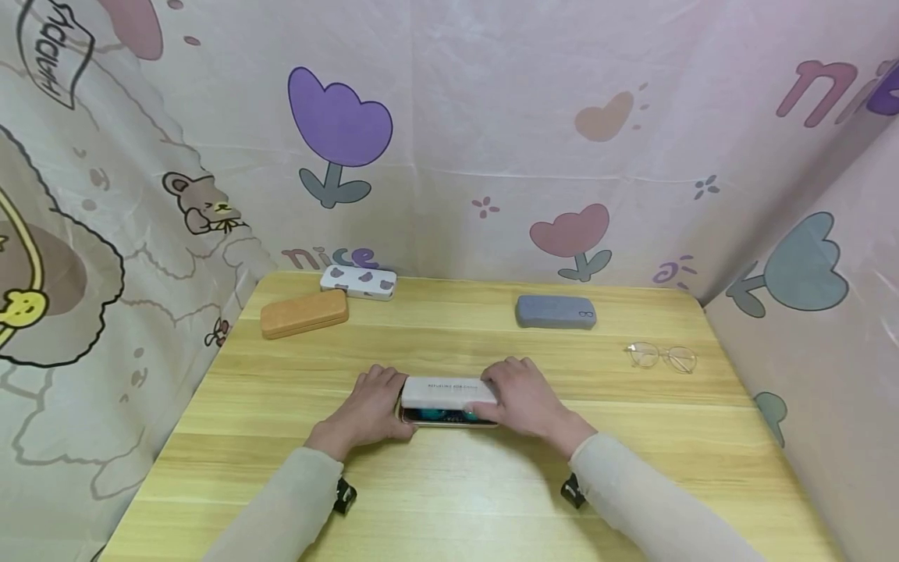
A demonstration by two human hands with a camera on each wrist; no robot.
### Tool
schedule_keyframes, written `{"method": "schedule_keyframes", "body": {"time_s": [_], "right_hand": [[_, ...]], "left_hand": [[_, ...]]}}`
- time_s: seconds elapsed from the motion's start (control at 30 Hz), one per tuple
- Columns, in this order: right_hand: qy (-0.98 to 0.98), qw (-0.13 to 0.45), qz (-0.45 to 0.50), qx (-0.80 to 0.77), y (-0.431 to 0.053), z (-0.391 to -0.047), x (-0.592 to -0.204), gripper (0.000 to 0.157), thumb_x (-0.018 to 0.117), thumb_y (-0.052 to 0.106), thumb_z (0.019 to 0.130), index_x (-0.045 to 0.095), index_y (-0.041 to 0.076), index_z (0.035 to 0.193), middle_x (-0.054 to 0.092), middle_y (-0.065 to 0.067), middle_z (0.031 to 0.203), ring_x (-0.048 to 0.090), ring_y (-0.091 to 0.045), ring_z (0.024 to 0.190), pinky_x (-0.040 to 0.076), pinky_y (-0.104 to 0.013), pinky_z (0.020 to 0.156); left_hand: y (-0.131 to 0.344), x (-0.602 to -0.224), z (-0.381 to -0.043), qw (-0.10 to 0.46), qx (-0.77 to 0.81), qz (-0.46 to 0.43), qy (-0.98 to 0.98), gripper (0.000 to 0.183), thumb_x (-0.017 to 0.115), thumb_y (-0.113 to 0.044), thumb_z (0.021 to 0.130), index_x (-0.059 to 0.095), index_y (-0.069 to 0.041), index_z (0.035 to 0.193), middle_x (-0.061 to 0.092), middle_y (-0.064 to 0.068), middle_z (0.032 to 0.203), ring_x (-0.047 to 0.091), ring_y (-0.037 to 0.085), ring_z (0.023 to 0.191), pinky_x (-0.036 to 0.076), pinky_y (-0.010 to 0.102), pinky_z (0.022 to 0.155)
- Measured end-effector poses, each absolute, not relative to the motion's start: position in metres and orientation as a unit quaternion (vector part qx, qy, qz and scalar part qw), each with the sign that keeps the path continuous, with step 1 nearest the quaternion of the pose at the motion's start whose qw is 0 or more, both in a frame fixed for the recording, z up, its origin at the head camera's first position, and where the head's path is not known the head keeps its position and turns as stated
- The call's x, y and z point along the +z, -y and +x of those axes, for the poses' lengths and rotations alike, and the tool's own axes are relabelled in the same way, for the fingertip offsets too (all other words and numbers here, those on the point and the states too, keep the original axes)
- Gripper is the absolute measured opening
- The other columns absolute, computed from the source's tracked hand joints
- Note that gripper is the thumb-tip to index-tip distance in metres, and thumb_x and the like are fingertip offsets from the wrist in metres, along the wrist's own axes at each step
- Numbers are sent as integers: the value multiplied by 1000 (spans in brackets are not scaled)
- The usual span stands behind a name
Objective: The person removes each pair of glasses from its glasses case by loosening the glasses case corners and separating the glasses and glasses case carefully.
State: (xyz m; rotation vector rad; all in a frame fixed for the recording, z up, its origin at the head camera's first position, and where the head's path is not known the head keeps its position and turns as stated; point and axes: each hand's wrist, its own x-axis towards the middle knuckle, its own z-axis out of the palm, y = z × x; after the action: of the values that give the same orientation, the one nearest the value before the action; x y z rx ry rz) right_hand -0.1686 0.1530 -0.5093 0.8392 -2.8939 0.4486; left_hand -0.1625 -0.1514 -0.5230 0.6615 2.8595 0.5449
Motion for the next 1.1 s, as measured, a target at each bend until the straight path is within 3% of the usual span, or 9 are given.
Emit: {"method": "schedule_keyframes", "body": {"time_s": [0.2, 0.47, 0.83, 0.97, 1.1], "right_hand": [[958, 8, 201, 205, -157, -175, -505, 56, 56, 61, 103, 75, 10, 112, 76, -1, 98, 66, -19, 86, 48, -42, 91], [946, 8, 156, 283, -157, -174, -498, 48, 67, 61, 97, 71, 14, 105, 63, 6, 83, 55, -13, 73, 49, -33, 71], [946, 19, 149, 286, -154, -174, -499, 44, 68, 55, 98, 71, 11, 105, 66, 3, 91, 57, -15, 80, 51, -37, 76], [949, 52, 148, 273, -155, -166, -497, 49, 71, 52, 97, 71, 7, 117, 72, -5, 108, 65, -23, 99, 54, -46, 92], [941, 154, 172, 246, -156, -155, -493, 45, 76, 40, 97, 70, 1, 119, 73, -13, 114, 66, -31, 108, 52, -50, 98]], "left_hand": [[150, -523, -160, 88, 193, 224, -951, 77, 86, -47, 76, 62, 2, 130, 64, 10, 127, 47, 29, 116, 39, 50, 104], [149, -522, -160, 83, 199, 210, -953, 78, 86, -47, 78, 62, 3, 132, 64, 11, 128, 47, 31, 118, 39, 49, 102], [145, -521, -161, 82, 199, 196, -957, 84, 87, -50, 79, 61, 5, 137, 63, 14, 137, 47, 32, 122, 38, 50, 103], [145, -521, -162, 86, 194, 197, -957, 85, 88, -50, 78, 61, 6, 137, 63, 14, 137, 47, 32, 121, 38, 49, 102], [144, -520, -163, 90, 190, 198, -957, 85, 88, -51, 78, 61, 5, 136, 63, 14, 136, 47, 31, 118, 38, 48, 99]]}}
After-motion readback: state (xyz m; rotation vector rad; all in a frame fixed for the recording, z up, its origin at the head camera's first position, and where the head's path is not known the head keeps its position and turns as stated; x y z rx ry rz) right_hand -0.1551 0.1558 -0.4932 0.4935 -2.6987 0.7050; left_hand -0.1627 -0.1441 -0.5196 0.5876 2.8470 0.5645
